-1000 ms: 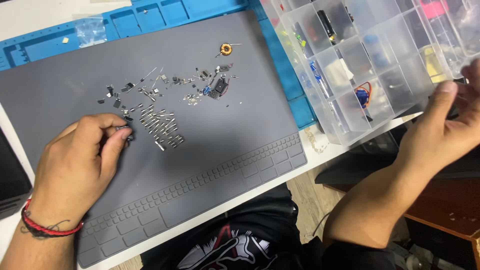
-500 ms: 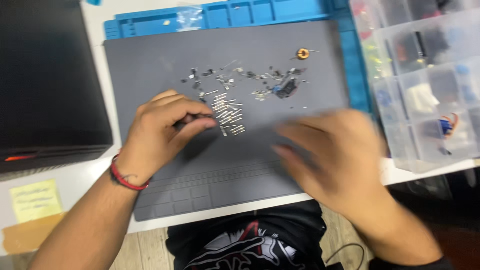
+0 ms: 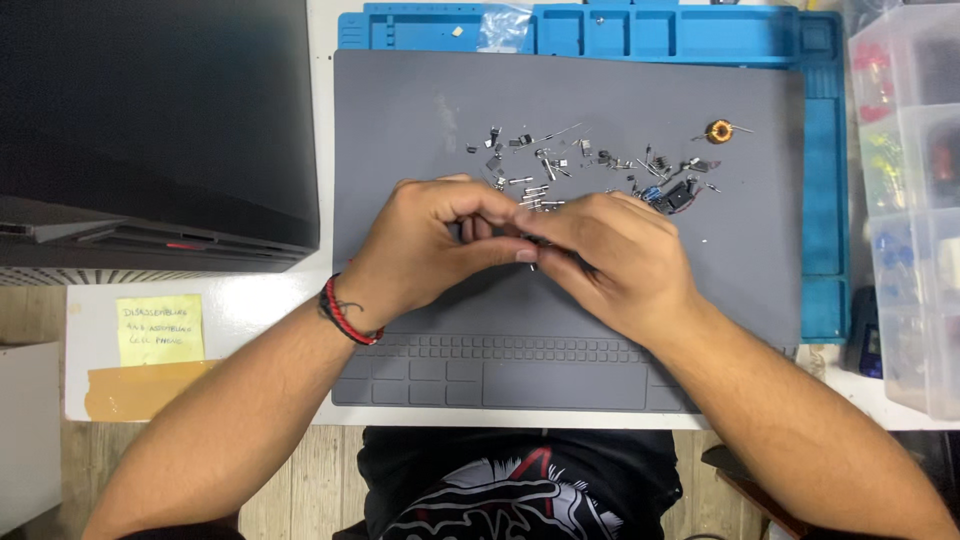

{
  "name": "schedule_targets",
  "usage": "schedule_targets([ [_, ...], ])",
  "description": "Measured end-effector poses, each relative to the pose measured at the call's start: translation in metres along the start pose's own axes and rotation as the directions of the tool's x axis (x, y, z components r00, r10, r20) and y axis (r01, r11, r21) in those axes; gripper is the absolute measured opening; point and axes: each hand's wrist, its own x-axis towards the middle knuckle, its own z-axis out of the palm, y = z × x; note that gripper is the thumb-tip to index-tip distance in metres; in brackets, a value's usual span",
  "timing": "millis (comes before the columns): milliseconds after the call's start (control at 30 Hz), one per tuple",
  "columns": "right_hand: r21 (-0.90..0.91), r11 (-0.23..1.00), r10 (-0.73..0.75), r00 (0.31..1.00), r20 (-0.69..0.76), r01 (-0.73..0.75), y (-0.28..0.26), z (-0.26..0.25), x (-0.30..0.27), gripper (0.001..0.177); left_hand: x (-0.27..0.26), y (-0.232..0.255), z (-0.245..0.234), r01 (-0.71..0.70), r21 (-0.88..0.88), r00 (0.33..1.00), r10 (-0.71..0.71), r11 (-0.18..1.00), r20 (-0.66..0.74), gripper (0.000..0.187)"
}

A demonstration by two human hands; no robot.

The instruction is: The person sorts small electronic components, primarily cylindrical capacitors, on a gray mat. They pick up components, separate them, and place them into a clear plastic storage box with multiple compartments.

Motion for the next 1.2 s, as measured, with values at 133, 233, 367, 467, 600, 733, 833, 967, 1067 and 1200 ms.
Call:
schedule_targets([
  [133, 0.013, 1.0, 0.012, 1.0, 0.012, -0.012, -0.002, 0.0, 0.0, 0.012, 0.0, -0.002, 0.001, 0.03, -0.036, 1.0, -0.029, 0.999, 0.008, 0.024],
  [233, 0.066, 0.998, 0.022, 1.0, -0.002, -0.022, -0.003, -0.001, 0.002, 0.012, 0.0, 0.0, 0.0, 0.032, -0.054, 0.999, -0.031, 0.998, 0.024, 0.022],
  [367, 0.121, 0.988, 0.1, 0.995, -0.018, -0.097, -0.003, -0.006, 0.002, 0.012, 0.002, 0.006, 0.0, 0.027, -0.076, 0.998, -0.022, 0.997, 0.062, 0.03],
  [467, 0.11, 0.985, 0.136, 0.99, -0.035, -0.131, -0.002, -0.007, 0.002, 0.011, 0.002, 0.005, -0.002, 0.011, -0.039, 0.998, -0.008, 0.999, 0.067, 0.031],
  [600, 0.101, 0.982, 0.172, 0.981, -0.094, -0.163, 0.005, -0.012, -0.001, 0.013, 0.008, -0.002, -0.022, -0.208, 0.364, 0.978, 0.205, 0.908, 0.048, 0.031],
  [733, 0.04, 0.938, 0.347, 0.933, -0.091, -0.345, 0.007, -0.015, -0.009, 0.009, 0.004, -0.014, -0.041, -0.24, 0.644, 0.97, 0.196, 0.726, 0.14, 0.029],
  [833, 0.187, 0.877, 0.467, 0.877, -0.114, -0.443, 0.015, -0.014, -0.013, 0.014, 0.003, -0.018, -0.04, -0.174, 0.719, 0.985, 0.124, 0.673, 0.123, 0.026],
  [967, 0.204, 0.846, 0.521, 0.845, -0.12, -0.493, 0.015, -0.014, -0.014, 0.011, 0.003, -0.018, -0.022, -0.238, 0.749, 0.97, 0.188, 0.619, 0.152, 0.03],
  [1067, 0.198, 0.853, 0.508, 0.854, -0.11, -0.482, 0.013, -0.014, -0.013, 0.011, 0.004, -0.018, -0.012, -0.254, 0.778, 0.96, 0.246, 0.575, 0.131, 0.021],
  [1200, 0.195, 0.855, 0.505, 0.856, -0.108, -0.48, 0.013, -0.014, -0.012, 0.011, 0.007, -0.023, -0.008, -0.255, 0.794, 0.952, 0.287, 0.552, 0.107, 0.02],
])
